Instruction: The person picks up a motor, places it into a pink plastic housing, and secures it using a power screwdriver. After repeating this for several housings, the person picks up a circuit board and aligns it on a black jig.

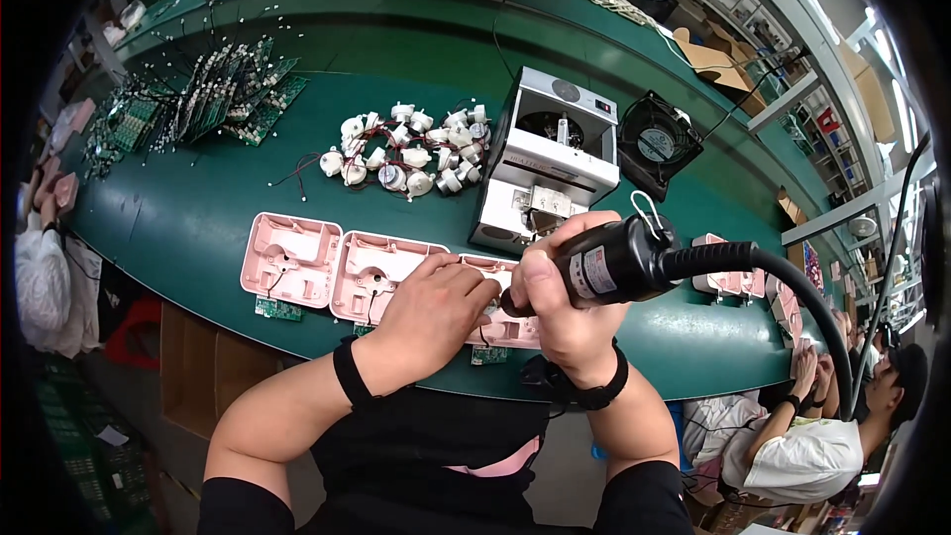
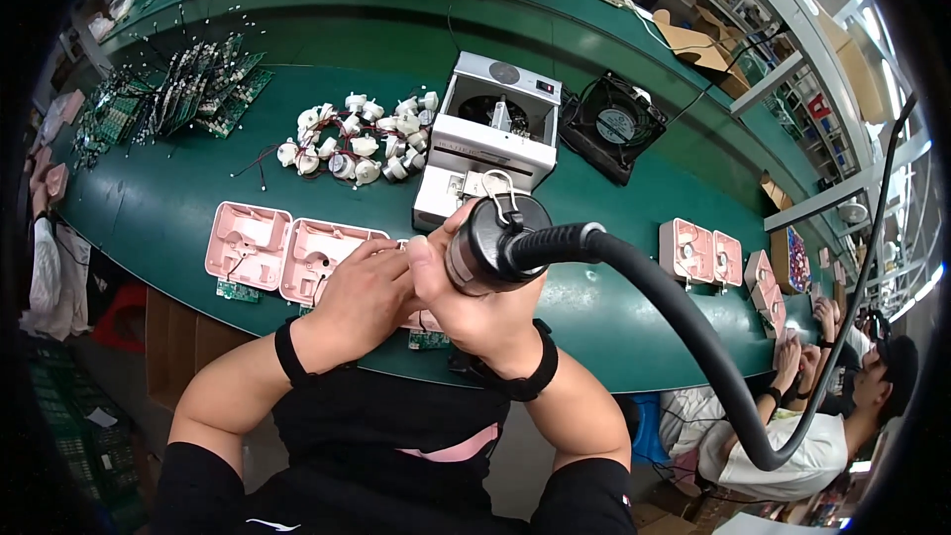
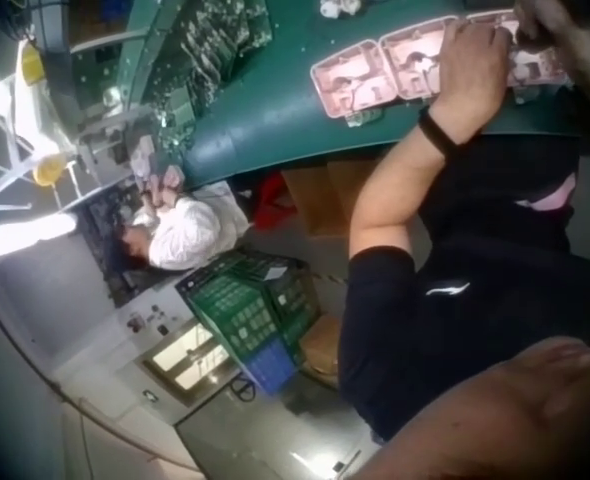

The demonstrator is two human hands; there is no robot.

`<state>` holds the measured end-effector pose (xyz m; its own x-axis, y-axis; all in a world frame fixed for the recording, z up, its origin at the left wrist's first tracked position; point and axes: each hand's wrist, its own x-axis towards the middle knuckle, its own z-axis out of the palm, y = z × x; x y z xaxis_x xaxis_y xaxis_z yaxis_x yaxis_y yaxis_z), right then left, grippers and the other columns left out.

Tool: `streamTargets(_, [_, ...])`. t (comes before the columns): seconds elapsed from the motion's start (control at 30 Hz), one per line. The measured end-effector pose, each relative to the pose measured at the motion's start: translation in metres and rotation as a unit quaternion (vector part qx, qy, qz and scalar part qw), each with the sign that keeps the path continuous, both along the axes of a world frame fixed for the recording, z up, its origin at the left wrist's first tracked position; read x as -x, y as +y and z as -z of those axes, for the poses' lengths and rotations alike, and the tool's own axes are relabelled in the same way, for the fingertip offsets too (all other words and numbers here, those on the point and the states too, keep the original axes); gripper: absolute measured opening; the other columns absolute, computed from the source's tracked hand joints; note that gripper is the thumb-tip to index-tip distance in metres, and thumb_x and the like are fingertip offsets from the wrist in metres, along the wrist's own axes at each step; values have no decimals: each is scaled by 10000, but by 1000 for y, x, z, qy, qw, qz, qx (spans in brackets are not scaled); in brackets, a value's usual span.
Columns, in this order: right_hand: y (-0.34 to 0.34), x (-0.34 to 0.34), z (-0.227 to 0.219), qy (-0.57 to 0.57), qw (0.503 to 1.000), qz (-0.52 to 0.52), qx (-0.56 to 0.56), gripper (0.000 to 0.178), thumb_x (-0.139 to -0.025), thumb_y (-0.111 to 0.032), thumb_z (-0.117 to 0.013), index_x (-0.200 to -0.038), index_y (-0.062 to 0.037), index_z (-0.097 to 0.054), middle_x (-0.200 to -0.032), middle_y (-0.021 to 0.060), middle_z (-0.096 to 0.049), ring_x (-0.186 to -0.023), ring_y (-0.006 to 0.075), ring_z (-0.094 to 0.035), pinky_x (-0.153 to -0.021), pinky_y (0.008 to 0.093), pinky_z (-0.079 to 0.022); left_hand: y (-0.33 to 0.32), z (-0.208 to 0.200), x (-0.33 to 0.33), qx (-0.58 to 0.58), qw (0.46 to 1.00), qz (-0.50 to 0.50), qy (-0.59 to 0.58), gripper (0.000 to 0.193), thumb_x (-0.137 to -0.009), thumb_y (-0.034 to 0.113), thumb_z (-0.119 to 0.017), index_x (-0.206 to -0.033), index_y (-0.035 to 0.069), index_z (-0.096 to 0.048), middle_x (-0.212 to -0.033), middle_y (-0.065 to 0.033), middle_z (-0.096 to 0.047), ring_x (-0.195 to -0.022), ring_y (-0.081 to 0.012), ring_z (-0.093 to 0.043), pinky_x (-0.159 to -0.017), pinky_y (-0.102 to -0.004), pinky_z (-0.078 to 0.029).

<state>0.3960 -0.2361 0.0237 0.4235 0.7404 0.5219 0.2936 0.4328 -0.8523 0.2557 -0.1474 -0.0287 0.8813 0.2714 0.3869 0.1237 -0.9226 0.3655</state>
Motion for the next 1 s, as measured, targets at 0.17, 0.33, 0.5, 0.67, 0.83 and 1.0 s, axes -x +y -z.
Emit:
streamTargets(0.17, [-6,-14,-52,126,986,-6,-110,248,-936,-88,-578,-1122,-43,-420,-698,80,-526,-492,157,-479,-499,323,-469,4,-1,4,10,999,12,33,404,-774,246,-778,-1108,63,-644,-1076,-87,-662,-1096,-270,-608,-1012,-412,-454])
streamTargets(0.33, [22,-38,-71,57,989,68,-120,212,-963,-136,-564,-1117,-50,-447,-680,65,-507,-497,166,-478,-519,329,-461,14,-21,16,62,997,53,17,640,-746,341,-812,-1265,47,-581,-1279,-137,-583,-1255,-323,-520,-1066,-440,-420])
streamTargets(0.5, [39,-51,-62,41,994,79,-57,208,-969,-172,-577,-1087,-54,-454,-684,64,-503,-499,168,-476,-525,332,-462,30,-26,31,12,996,42,78,917,-686,447,-842,-1401,14,-465,-1425,-166,-476,-1365,-344,-430,-1167,-447,-314])
streamTargets(0.67, [5,2,-60,140,988,-27,-53,227,-957,-145,-587,-1092,-61,-425,-695,73,-511,-503,167,-479,-527,334,-470,29,-9,30,-13,994,46,101,1036,-637,497,-853,-1445,25,-409,-1472,-176,-438,-1419,-341,-371,-1193,-469,-276])
streamTargets(0.83, [7,22,-27,34,996,-72,-42,294,-939,-103,-600,-1132,-63,-381,-688,90,-519,-513,170,-491,-531,333,-482,28,-1,27,0,997,36,66,1013,-654,476,-852,-1440,19,-404,-1460,-165,-450,-1415,-336,-372,-1195,-479,-261])
streamTargets(1.0, [16,22,-7,46,998,-45,-29,320,-929,-88,-612,-1135,-55,-369,-687,99,-524,-522,170,-497,-535,333,-488,26,3,27,7,998,30,50,965,-667,438,-853,-1419,15,-421,-1440,-156,-464,-1401,-331,-389,-1189,-482,-271])
